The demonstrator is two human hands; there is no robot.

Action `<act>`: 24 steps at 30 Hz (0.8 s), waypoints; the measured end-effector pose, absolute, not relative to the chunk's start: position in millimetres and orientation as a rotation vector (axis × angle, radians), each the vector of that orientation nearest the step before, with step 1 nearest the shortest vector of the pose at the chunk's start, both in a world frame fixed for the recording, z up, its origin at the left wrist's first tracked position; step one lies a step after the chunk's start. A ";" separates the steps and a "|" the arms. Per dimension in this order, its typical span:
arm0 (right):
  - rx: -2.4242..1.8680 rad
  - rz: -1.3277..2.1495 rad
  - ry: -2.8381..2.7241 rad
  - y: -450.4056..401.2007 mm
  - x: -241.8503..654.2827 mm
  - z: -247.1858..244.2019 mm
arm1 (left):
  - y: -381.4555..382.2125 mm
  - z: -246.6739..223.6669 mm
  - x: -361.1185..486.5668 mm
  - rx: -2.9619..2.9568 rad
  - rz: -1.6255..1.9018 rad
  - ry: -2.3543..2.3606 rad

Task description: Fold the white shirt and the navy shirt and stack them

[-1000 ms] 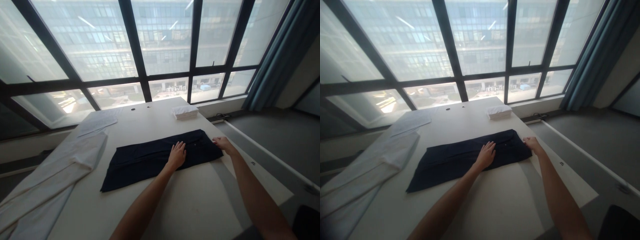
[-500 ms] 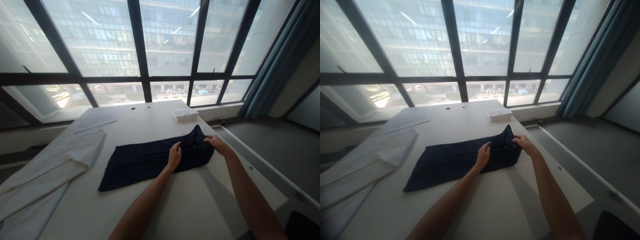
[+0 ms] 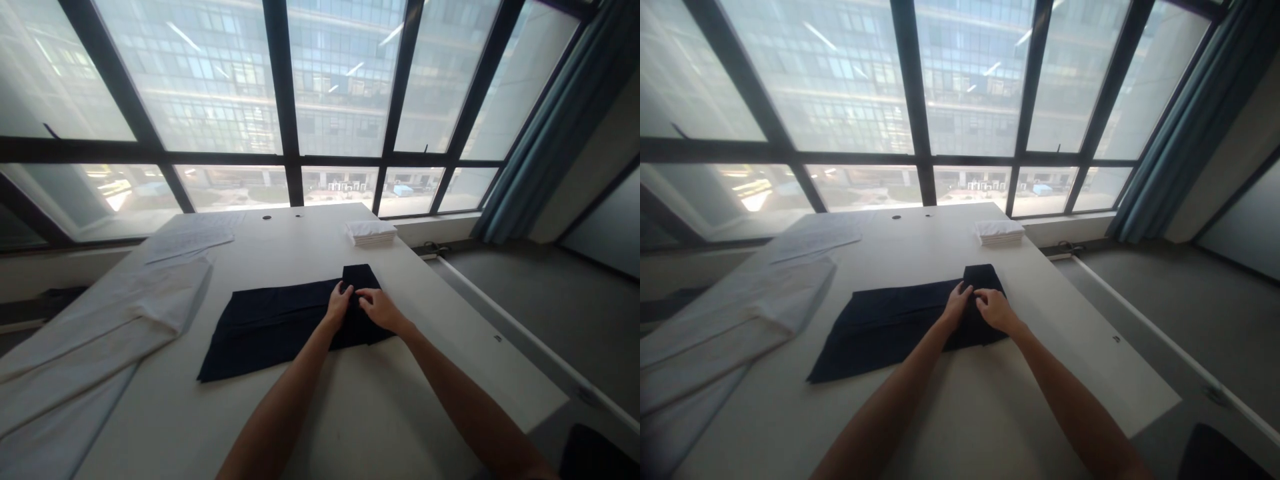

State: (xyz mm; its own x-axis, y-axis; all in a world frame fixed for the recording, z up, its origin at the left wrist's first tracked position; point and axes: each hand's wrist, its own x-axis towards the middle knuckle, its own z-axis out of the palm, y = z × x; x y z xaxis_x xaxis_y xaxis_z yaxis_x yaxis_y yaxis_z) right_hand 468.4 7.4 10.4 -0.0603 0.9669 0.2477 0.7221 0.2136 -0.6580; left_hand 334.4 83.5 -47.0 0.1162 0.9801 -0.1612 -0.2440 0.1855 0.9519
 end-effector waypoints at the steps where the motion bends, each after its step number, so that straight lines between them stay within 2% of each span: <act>1: -1.545 0.409 -1.781 8.5 475.7 6.5 | 82.7 -46.5 334.9 0.936 1.116 1.013; 6: -1.542 0.181 -1.574 13.5 519.2 -24.3 | 81.8 -46.1 339.4 0.875 1.061 0.956; 13: -1.568 0.398 -1.688 9.2 523.0 -56.4 | 97.3 -47.8 335.3 0.852 1.015 1.029; 19: -1.801 0.324 -1.905 2.4 500.2 -60.0 | 98.4 -42.1 324.0 1.062 1.113 1.090; 24: -1.786 0.369 -1.978 -2.4 498.9 -58.5 | 95.4 -39.9 321.6 1.201 1.180 1.213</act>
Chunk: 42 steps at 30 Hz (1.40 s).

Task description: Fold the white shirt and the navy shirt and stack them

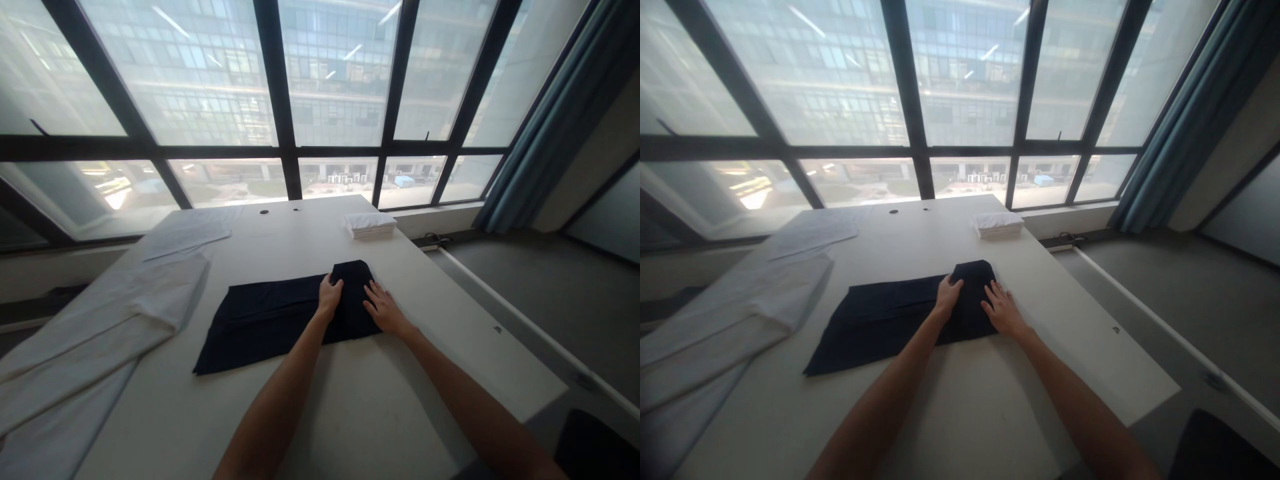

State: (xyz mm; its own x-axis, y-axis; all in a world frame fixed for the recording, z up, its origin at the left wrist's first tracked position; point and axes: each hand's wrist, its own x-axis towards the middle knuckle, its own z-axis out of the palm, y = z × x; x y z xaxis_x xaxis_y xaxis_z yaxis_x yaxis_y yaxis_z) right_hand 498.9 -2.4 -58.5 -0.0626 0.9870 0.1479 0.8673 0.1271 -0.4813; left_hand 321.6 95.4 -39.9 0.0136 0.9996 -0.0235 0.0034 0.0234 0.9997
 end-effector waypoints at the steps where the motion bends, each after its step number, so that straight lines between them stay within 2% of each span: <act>1: -1.761 0.382 -1.957 -0.4 501.1 -57.6 | 94.2 -39.6 321.3 1.218 1.198 1.237; 8: -1.784 0.296 -1.893 62.7 510.4 -45.0 | 86.2 -36.3 314.8 1.637 1.142 1.422; 13: -1.923 0.384 -2.042 104.7 500.7 -44.3 | 91.1 -34.9 306.2 1.560 1.079 1.463; 20: -1.963 0.269 -1.965 115.8 489.7 -41.4 | 99.4 -35.7 301.2 1.555 1.039 1.484; 27: -1.907 0.178 -2.150 102.9 464.2 -40.5 | 89.1 -32.5 306.3 1.763 1.067 1.551; 32: -1.969 0.140 -2.110 84.7 455.7 -39.5 | 82.1 -35.3 305.7 2.113 0.961 1.268; 38: -1.792 0.115 -2.185 14.9 442.6 -50.6 | 83.7 -43.7 305.3 2.250 0.696 1.458; 42: -1.755 0.084 -2.194 -27.7 440.9 -53.0 | 87.2 -44.9 308.4 2.220 0.715 1.577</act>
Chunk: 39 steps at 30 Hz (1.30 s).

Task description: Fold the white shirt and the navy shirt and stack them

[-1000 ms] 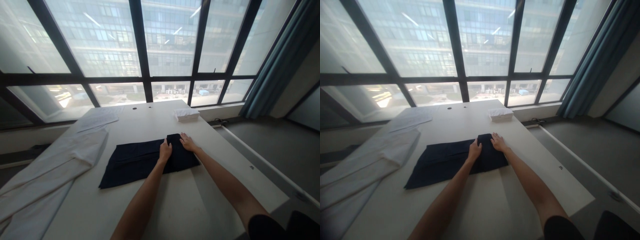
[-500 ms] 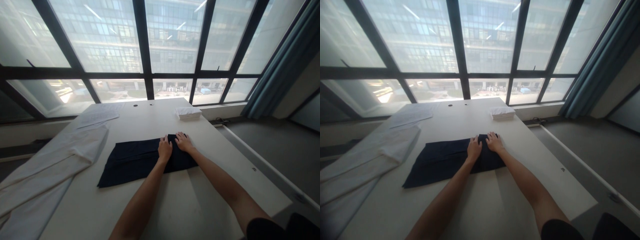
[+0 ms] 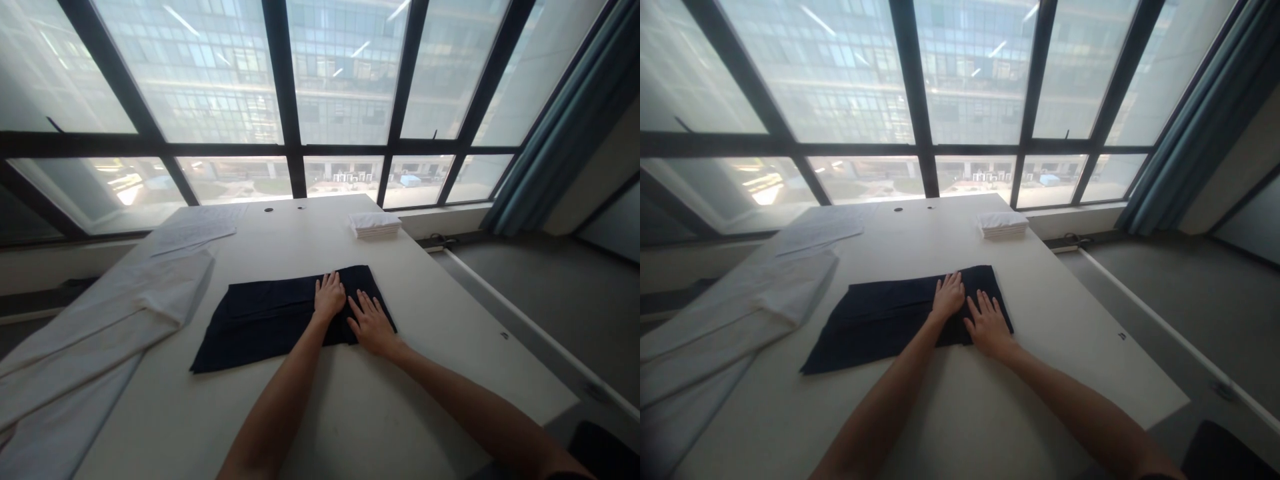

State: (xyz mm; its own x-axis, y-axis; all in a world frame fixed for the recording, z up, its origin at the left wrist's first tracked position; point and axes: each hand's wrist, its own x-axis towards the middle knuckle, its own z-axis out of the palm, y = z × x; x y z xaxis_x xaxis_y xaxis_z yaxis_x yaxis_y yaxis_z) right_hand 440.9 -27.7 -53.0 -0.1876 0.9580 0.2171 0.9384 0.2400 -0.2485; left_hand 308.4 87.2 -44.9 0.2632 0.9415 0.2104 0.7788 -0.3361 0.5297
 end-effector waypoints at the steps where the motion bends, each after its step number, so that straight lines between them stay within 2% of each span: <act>1: -1.751 0.081 -2.187 -34.9 440.8 -53.1 | 88.2 -44.8 308.7 2.184 0.750 1.598; 9: -1.632 0.232 -1.928 -47.3 443.2 -40.8 | 89.6 -33.7 295.9 1.878 1.277 1.527; 16: -1.475 0.143 -1.535 -26.1 486.9 -30.0 | 91.4 -13.9 288.1 1.665 1.459 1.403; 21: -1.474 0.162 -1.534 -20.8 499.6 -39.1 | 72.6 -5.5 299.9 1.894 1.185 1.198; 25: -1.430 0.156 -1.658 -22.7 485.8 -42.1 | 44.8 -32.0 314.1 2.123 0.948 1.126; 29: -1.387 0.186 -1.944 -30.4 469.6 -41.8 | 43.5 -48.6 304.7 2.172 0.860 1.129; 32: -1.432 0.183 -2.157 -36.9 462.8 -44.2 | 54.6 -43.3 269.8 2.219 0.736 1.290; 39: -1.507 0.085 -2.429 -41.6 462.4 -53.6 | 40.9 -38.4 123.3 2.383 0.186 2.048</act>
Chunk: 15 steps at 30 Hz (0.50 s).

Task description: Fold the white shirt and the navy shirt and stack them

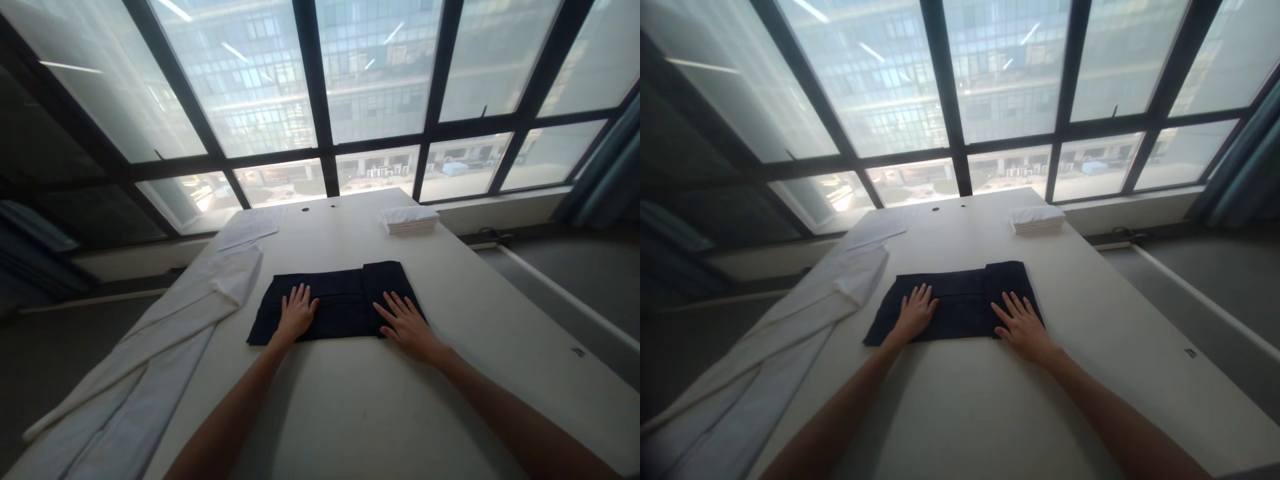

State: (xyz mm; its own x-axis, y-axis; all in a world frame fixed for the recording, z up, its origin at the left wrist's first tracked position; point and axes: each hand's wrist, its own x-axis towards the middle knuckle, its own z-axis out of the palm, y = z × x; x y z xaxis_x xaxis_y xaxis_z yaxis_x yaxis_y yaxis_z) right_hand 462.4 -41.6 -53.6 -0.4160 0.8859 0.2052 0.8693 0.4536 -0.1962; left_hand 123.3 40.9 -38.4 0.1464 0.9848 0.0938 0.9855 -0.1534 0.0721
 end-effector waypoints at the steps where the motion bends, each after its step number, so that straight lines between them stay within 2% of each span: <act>1: -1.510 0.073 -2.434 -41.4 462.8 -54.9 | 33.7 -40.2 103.9 -2.291 -0.155 -2.066; 7: -1.502 0.022 -2.410 -40.0 464.8 -65.4 | -0.9 -43.8 31.2 -1.996 -0.304 -2.211; 11: -1.497 0.006 -2.390 -38.6 466.2 -71.1 | 1.4 -30.9 12.3 -2.059 -0.672 -2.343; 15: -1.504 0.022 -2.381 -37.2 467.0 -73.0 | 7.3 -14.4 1.7 -2.050 -1.196 -2.695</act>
